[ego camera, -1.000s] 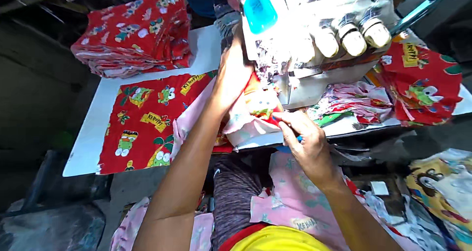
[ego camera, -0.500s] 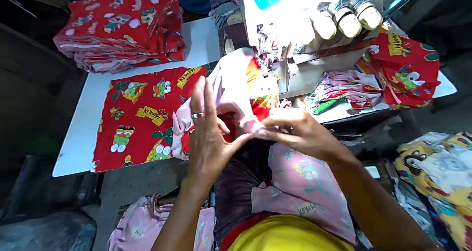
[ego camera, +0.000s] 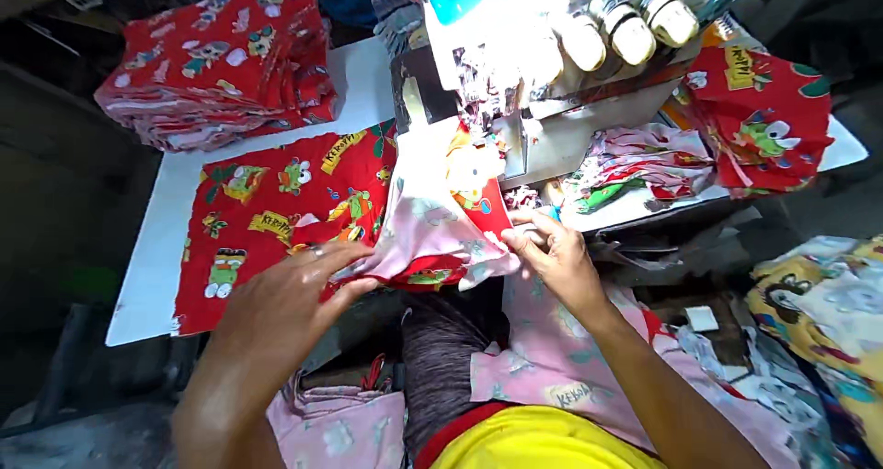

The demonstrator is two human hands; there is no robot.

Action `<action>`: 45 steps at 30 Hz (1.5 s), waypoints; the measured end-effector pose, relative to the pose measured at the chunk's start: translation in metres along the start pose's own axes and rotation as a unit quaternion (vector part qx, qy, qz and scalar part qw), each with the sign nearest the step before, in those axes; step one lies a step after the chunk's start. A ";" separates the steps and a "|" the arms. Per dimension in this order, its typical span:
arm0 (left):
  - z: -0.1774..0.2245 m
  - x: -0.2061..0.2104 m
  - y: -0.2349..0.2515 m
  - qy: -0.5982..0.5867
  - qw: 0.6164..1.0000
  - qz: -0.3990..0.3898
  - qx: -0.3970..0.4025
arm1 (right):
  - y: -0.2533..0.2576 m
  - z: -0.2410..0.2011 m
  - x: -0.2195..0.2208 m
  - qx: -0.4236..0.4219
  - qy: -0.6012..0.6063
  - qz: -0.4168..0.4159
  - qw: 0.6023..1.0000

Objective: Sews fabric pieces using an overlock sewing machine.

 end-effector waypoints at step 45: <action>0.099 0.055 0.023 -0.289 0.933 0.189 0.100 | 0.079 -0.017 -0.151 -0.180 -0.358 0.075 0.913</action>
Point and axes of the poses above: each hand's wrist, its own y-axis towards the middle knuckle, its own x-axis out of the palm, z = x × y, the point moved 5 cm from there along y, towards the middle knuckle, and after that the axes turned 12 degrees about y, right-handed, at the moved point
